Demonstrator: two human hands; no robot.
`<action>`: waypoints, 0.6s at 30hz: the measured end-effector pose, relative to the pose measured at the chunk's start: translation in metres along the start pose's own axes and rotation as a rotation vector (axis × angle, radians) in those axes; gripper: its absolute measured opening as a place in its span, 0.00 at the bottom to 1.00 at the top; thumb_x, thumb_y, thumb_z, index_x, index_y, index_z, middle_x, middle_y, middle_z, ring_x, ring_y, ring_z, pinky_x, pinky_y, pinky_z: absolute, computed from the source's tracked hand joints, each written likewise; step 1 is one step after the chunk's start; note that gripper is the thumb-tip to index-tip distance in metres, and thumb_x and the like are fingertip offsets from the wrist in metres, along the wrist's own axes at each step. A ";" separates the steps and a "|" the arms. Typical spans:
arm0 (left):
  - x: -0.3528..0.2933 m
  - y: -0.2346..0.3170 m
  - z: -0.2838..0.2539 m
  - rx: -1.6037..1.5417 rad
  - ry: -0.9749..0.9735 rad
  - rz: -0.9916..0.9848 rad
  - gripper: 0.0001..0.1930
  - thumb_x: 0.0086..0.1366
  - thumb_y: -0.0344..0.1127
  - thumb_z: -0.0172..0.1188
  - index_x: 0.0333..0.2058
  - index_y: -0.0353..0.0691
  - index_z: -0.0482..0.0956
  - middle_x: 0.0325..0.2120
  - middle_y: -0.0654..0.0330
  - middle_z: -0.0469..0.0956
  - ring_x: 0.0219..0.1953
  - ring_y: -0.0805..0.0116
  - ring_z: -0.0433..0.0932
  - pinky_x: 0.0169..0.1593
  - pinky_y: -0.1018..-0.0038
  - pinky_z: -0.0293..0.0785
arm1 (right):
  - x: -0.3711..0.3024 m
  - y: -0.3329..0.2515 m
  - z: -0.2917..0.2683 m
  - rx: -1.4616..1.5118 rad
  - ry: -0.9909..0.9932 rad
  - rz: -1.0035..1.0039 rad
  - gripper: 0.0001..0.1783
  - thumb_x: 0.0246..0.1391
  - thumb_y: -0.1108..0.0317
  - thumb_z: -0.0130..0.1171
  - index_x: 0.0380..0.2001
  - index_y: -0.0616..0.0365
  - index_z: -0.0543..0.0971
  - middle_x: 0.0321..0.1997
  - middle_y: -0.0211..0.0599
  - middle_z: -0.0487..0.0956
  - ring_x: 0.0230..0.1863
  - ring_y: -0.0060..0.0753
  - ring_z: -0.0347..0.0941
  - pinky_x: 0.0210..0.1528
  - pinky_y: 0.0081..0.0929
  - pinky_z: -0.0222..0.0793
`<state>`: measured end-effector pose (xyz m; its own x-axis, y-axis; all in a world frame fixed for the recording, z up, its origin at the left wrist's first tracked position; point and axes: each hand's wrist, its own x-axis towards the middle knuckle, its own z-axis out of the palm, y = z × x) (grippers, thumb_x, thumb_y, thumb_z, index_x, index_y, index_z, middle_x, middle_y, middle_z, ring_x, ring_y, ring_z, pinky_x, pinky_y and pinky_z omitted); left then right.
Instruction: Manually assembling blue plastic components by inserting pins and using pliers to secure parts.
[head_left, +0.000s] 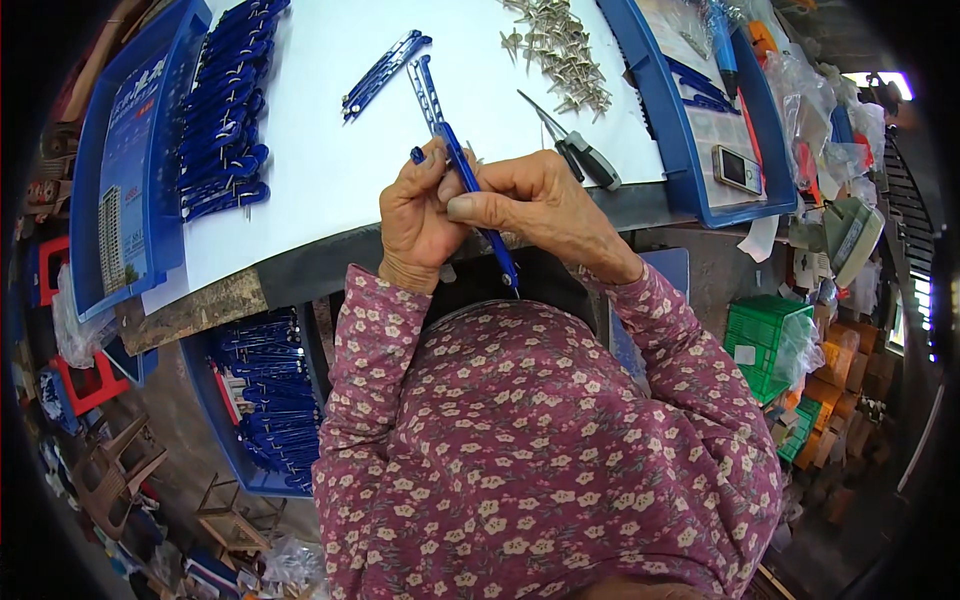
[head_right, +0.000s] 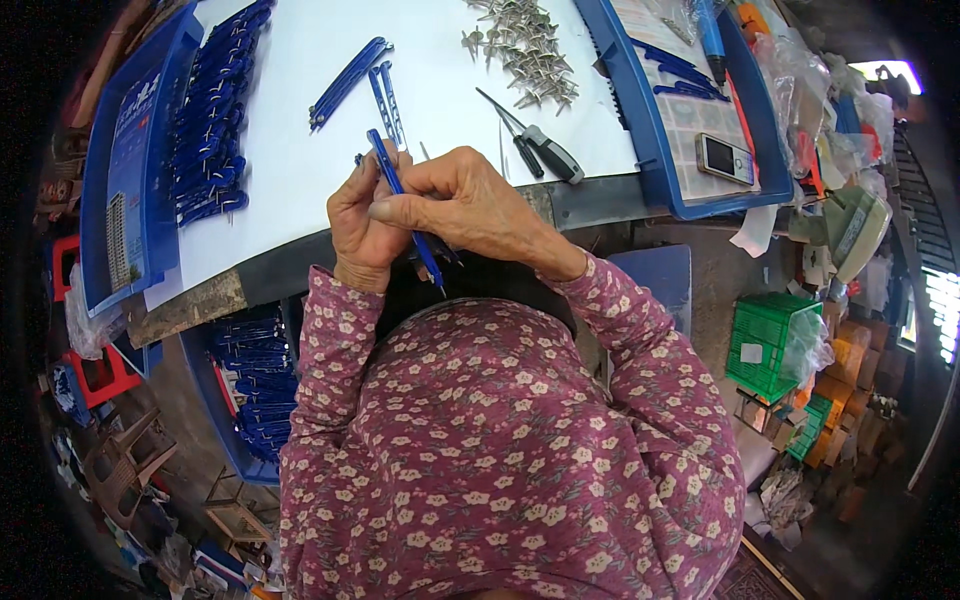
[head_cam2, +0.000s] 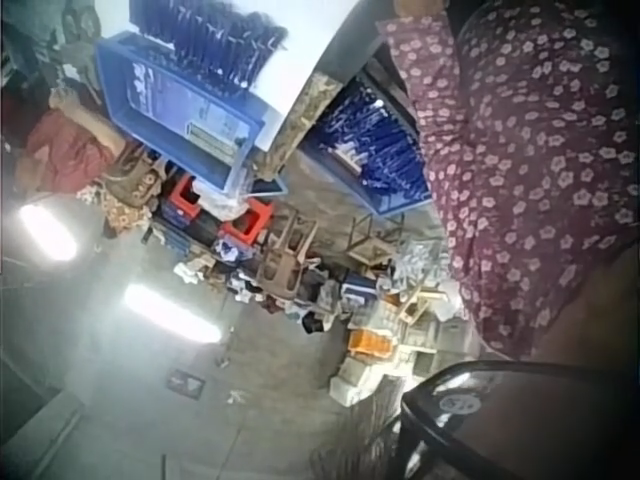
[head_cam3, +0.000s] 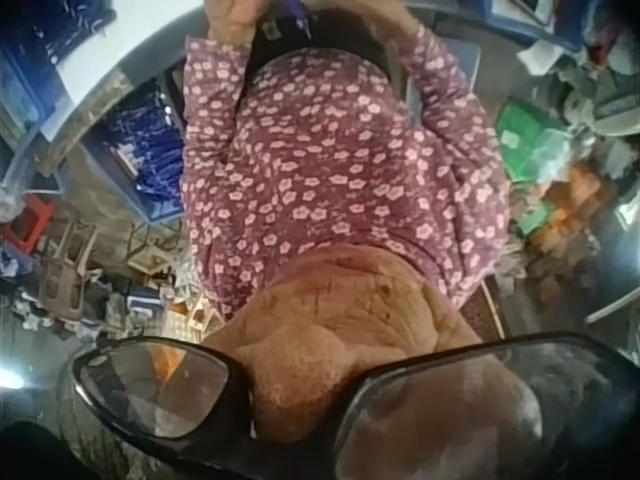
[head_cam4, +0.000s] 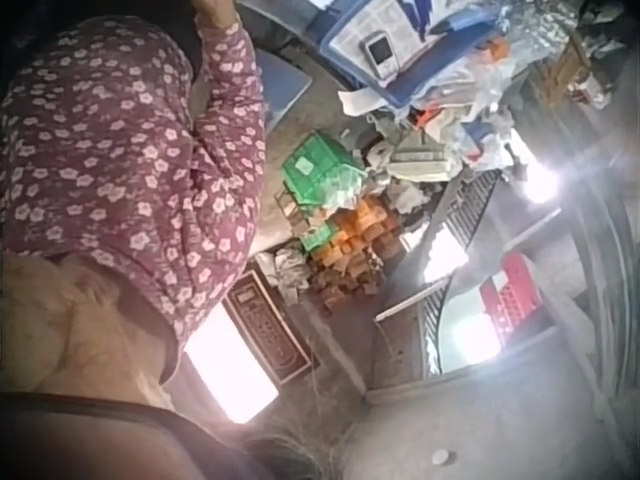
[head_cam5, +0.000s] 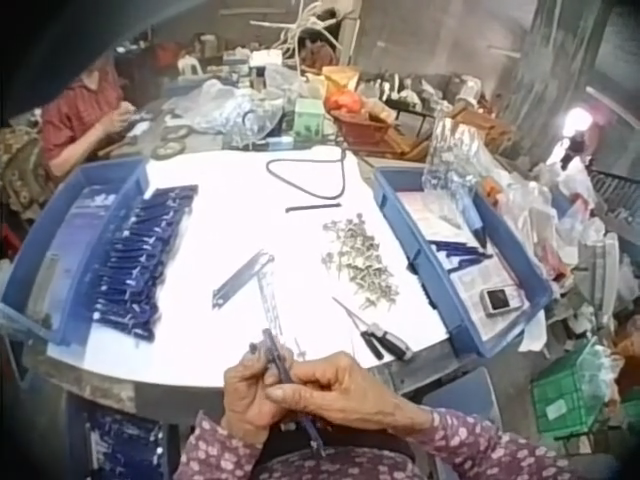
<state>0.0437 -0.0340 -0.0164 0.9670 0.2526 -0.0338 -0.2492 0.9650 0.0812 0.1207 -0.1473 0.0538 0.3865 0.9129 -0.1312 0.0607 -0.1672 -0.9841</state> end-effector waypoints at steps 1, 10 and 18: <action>-0.001 0.000 0.000 -0.002 -0.001 -0.002 0.06 0.61 0.30 0.46 0.33 0.33 0.66 0.16 0.62 0.62 0.19 0.75 0.59 0.27 0.81 0.61 | -0.001 -0.002 0.000 -0.002 0.002 0.001 0.13 0.49 0.61 0.59 0.29 0.62 0.80 0.14 0.19 0.67 0.16 0.08 0.55 0.16 0.12 0.47; -0.002 0.012 0.009 0.188 -0.091 -0.116 0.07 0.62 0.30 0.48 0.36 0.33 0.68 0.24 0.61 0.66 0.21 0.80 0.58 0.24 0.85 0.57 | -0.008 0.005 -0.012 0.196 0.061 0.106 0.16 0.53 0.60 0.52 0.16 0.57 0.73 0.13 0.17 0.63 0.14 0.07 0.50 0.16 0.11 0.42; -0.009 0.015 0.031 0.564 -0.057 -0.140 0.22 0.57 0.24 0.50 0.49 0.24 0.57 0.39 0.49 0.69 0.41 0.66 0.73 0.45 0.75 0.72 | -0.015 0.048 -0.017 0.501 0.161 0.190 0.15 0.52 0.59 0.54 0.29 0.62 0.78 0.21 0.23 0.74 0.13 0.08 0.52 0.15 0.08 0.44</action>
<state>0.0325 -0.0241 0.0160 0.9939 0.1062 -0.0304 -0.0671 0.7987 0.5979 0.1330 -0.1752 0.0102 0.4861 0.8091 -0.3301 -0.4533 -0.0895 -0.8869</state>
